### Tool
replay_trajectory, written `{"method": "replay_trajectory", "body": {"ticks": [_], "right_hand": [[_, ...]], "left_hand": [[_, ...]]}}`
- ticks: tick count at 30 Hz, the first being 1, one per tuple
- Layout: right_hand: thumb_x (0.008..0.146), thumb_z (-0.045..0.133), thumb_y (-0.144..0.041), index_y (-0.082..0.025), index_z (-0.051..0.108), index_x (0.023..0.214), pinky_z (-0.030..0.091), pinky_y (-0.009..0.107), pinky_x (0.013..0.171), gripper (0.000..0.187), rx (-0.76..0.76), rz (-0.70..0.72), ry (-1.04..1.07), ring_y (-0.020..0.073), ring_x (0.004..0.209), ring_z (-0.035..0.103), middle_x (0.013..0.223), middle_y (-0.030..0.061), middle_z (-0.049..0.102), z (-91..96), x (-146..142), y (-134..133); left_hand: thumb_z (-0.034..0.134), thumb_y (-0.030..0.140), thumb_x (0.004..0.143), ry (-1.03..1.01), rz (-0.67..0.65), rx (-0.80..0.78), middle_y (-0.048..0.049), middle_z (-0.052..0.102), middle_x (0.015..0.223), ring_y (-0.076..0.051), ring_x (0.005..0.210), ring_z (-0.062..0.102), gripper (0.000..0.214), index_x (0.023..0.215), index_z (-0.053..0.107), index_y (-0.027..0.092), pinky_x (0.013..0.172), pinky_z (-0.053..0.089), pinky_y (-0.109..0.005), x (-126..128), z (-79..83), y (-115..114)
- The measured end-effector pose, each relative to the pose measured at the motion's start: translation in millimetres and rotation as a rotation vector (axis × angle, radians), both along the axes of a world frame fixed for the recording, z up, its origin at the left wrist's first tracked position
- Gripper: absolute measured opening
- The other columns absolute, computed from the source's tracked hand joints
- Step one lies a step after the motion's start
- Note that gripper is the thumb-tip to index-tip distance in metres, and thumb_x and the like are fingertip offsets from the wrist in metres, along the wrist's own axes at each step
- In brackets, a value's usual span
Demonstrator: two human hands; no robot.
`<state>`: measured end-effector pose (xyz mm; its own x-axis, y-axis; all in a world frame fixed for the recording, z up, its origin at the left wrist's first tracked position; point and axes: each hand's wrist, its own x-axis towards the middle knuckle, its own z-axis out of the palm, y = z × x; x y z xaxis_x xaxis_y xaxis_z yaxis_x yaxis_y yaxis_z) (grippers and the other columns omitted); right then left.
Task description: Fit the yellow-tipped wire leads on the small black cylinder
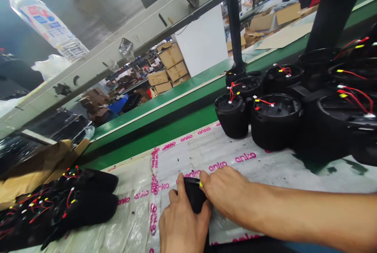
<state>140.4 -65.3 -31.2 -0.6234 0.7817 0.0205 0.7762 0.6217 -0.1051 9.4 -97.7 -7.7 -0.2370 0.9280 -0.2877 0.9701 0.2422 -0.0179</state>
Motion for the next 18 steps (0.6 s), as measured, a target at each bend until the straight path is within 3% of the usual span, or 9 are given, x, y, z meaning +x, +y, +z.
{"method": "replay_trajectory", "body": {"ticks": [9, 18], "right_hand": [[0.076, 0.065, -0.008, -0.008, 0.061, 0.111, 0.043, 0.031, 0.044, 0.036, 0.108, -0.063, 0.025, 0.0248, 0.057, 0.067, 0.068, 0.0058, 0.067, -11.3, -3, -6], [0.078, 0.063, -0.007, -0.008, 0.064, 0.112, 0.039, 0.03, 0.043, 0.034, 0.006, -0.02, 0.005, 0.0257, 0.06, 0.068, 0.073, 0.0096, 0.069, -3.9, -1, -2]], "left_hand": [[0.05, 0.054, 0.087, 0.021, 0.024, 0.003, -0.0219, 0.055, 0.133, -0.037, 0.1, 0.066, 0.081, 0.155, 0.019, 0.022, 0.083, 0.045, -0.043, 5, 0.7, 0], [0.051, 0.054, 0.086, -0.01, 0.052, 0.03, -0.0244, 0.056, 0.127, -0.038, 0.094, 0.067, 0.082, 0.154, 0.022, 0.018, 0.078, 0.045, -0.042, 12, -1.3, -3]]}}
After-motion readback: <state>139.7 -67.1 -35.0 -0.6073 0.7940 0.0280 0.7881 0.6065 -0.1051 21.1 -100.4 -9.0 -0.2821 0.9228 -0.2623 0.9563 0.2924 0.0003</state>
